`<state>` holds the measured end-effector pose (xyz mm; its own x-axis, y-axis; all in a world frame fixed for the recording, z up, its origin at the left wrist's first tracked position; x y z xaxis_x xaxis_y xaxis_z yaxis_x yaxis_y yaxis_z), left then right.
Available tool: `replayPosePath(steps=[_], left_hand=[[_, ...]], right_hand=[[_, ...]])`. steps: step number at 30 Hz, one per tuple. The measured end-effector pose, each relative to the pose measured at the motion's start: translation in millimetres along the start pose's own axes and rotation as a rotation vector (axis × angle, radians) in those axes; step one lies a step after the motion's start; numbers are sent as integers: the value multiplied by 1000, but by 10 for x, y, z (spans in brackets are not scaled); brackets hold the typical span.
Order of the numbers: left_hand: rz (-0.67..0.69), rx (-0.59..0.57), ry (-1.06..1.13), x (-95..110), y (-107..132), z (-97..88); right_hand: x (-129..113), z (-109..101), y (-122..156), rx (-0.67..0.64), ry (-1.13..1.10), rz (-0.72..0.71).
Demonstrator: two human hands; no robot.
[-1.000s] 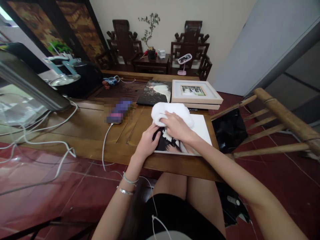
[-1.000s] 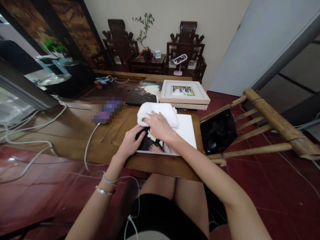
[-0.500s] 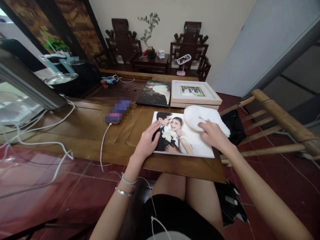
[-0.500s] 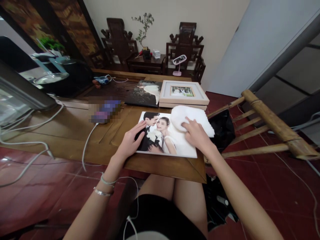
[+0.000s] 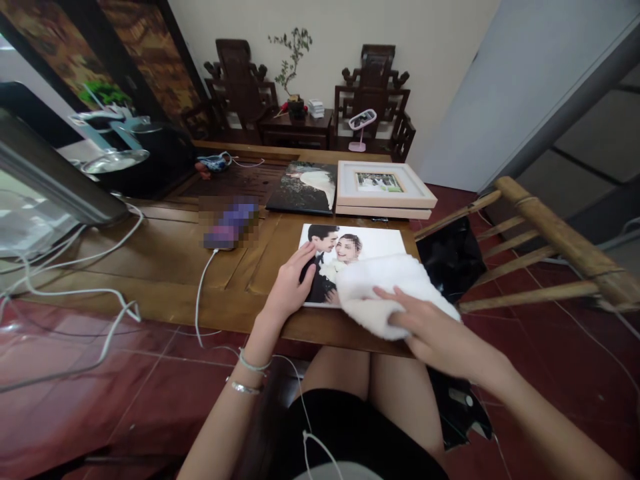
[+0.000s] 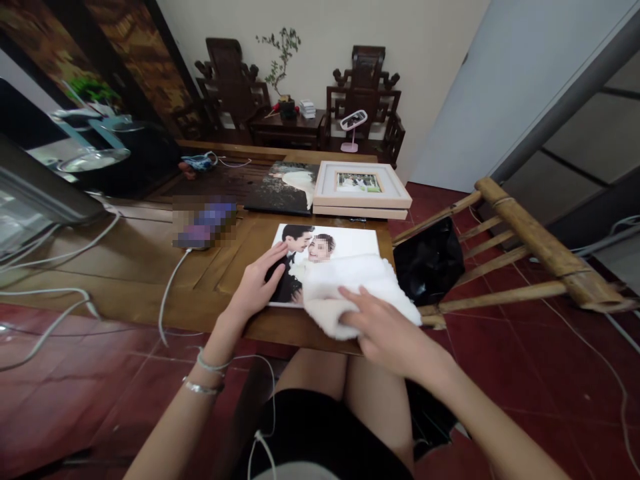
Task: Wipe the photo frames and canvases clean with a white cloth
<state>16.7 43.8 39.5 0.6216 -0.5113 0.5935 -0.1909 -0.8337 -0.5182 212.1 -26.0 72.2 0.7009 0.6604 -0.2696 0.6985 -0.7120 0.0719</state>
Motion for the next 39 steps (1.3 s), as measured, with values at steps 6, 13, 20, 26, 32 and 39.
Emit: replayPosePath(steps=[6,13,20,26,32,39], left_hand=[[14,-18,0,25,-4,-3],[5,-13,5,1,-5,-12],[-8,-16,11,-28,1,1],[8,-12,1,-6,4,2],[11,5,6,-23,7,-2],[-15,4,46,-21,5,-9]], right_hand=[[484,-242,-829,112,97,116],[130,-42,-1183,168,137,22],[-379,197,-335,2,46,-112],[139,23,24,-31,-48,11],[935,-219,-301,133,-65,196],[523,-152,-918,238,65,223]])
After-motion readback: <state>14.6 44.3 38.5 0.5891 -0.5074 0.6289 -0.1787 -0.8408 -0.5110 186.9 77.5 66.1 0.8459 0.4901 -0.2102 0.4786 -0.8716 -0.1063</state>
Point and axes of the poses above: each hand's wrist, its own y-axis away from the middle knuckle, its own z-axis out of the palm, x = y × z, the point moved 9 cm from there along -y, towards the middle knuckle, and after that the axes turned 5 degrees about z, right-handed, at the moved point
